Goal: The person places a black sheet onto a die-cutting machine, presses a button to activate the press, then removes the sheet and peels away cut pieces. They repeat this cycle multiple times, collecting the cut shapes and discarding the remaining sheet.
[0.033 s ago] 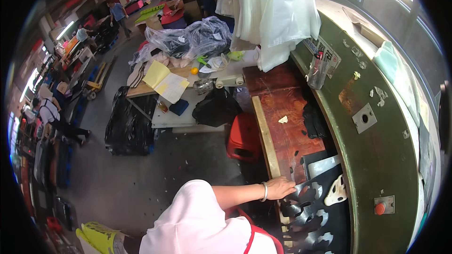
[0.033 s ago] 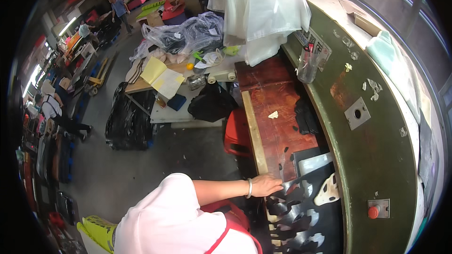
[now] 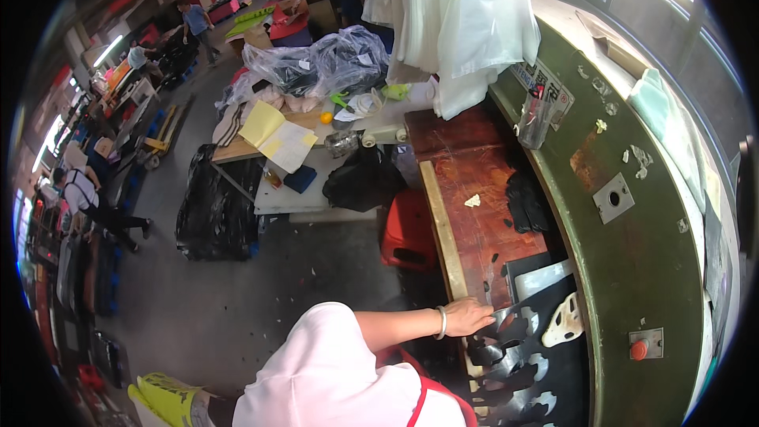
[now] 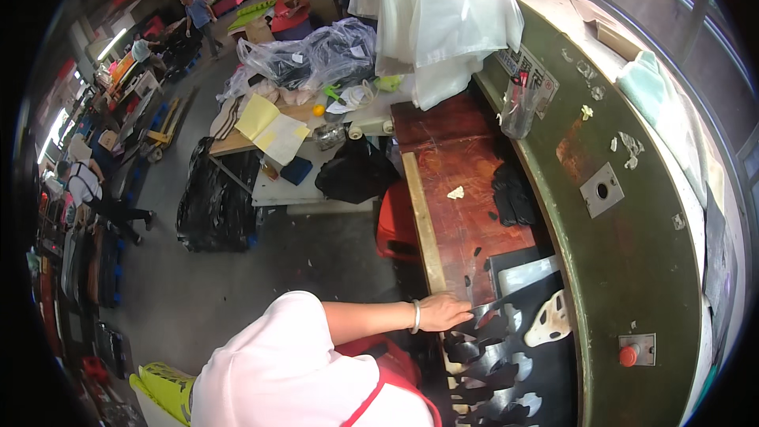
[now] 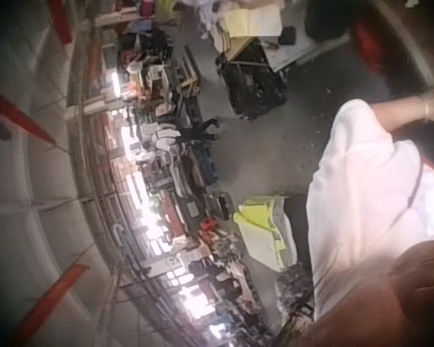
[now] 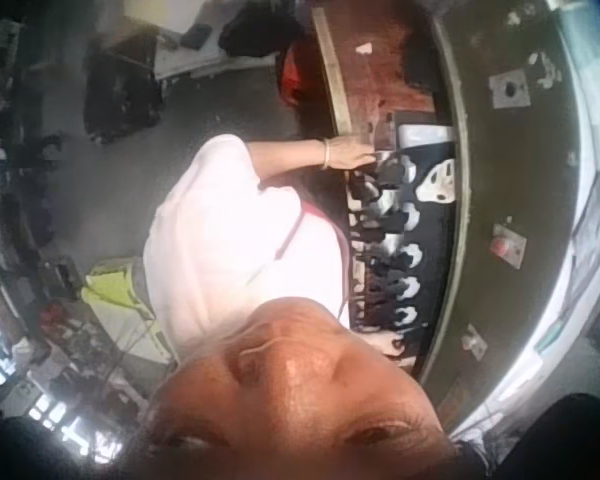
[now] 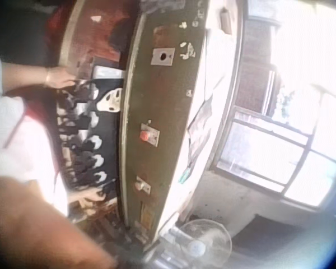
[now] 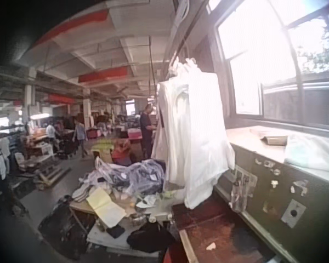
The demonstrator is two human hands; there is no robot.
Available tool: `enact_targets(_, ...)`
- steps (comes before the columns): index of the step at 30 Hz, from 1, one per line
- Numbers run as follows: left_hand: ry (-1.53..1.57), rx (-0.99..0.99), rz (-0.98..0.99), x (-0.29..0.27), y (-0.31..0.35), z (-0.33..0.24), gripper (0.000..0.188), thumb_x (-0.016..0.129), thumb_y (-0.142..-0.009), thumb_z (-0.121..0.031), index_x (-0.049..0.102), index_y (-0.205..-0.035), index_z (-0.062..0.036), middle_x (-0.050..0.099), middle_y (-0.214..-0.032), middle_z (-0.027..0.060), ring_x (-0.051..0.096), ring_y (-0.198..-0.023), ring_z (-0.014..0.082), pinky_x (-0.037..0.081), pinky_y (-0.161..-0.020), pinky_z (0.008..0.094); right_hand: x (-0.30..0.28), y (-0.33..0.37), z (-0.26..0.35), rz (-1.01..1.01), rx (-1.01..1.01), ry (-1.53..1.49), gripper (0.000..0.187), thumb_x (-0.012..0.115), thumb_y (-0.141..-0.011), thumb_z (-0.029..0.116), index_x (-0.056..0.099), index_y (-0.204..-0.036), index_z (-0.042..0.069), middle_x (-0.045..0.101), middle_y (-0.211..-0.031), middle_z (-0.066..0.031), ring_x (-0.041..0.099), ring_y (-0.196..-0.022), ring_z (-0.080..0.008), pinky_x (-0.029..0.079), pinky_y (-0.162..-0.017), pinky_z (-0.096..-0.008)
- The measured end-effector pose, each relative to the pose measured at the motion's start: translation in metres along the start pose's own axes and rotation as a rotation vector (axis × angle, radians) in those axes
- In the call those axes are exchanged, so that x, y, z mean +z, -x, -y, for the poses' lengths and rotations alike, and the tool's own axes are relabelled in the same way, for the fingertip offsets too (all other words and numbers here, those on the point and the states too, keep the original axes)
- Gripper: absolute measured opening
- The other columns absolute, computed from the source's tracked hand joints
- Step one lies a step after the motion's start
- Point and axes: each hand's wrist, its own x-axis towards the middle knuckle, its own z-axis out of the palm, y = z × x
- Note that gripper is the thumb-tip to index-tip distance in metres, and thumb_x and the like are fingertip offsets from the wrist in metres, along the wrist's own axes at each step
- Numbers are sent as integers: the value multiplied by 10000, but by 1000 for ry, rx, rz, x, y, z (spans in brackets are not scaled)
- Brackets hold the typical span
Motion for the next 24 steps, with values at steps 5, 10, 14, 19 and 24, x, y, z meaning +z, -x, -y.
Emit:
enact_targets(5, -189, -244, 284, -29, 32, -11, 488, 421, -954, -532, 614, -1149, -128, 664, -790, 222, 656, -765, 406, 516, -695, 495, 96, 40, 188, 529, -56, -445, 469, 675, -885, 92, 514, -1300, -55, 621, -1187, -213, 627, -1030, -300, 539, -866, -369)
enact_targets(10, -489, -98, 359, -46, 87, -8, 299, 484, -960, -374, 675, -948, -144, 646, -656, 127, 652, -575, 311, 488, -472, 448, 125, 179, 289, 756, -495, -61, 1092, 857, -545, 341, 326, -1441, 9, 219, -1374, -407, 249, -1292, -544, 266, -1077, -569)
enact_targets(14, -355, -23, 110, -54, 124, 13, 254, 589, -912, -268, 627, -744, -82, 611, -614, 134, 608, -553, 339, 476, -533, 446, 108, 218, 305, 742, -165, -247, 995, 812, -581, 191, 338, -1448, 77, 204, -1400, -398, 185, -1347, -554, 233, -1114, -565)
enact_targets(19, -278, -9, 154, -60, 142, 23, 240, 608, -902, -205, 579, -720, -51, 586, -606, 151, 584, -555, 349, 450, -538, 442, 77, 179, 295, 920, 456, -926, 948, 807, -603, 19, 325, -1417, 80, 545, -1253, -209, 554, -1164, -284, 450, -992, -386)
enact_targets(24, -263, 54, 148, -64, 149, 22, 191, 612, -893, -178, 604, -765, -38, 595, -625, 151, 576, -559, 354, 444, -546, 447, 37, 153, 267, 806, 592, -1155, 832, 763, -661, -94, 339, -1354, 85, 554, -1230, -171, 582, -1101, -242, 487, -908, -328)
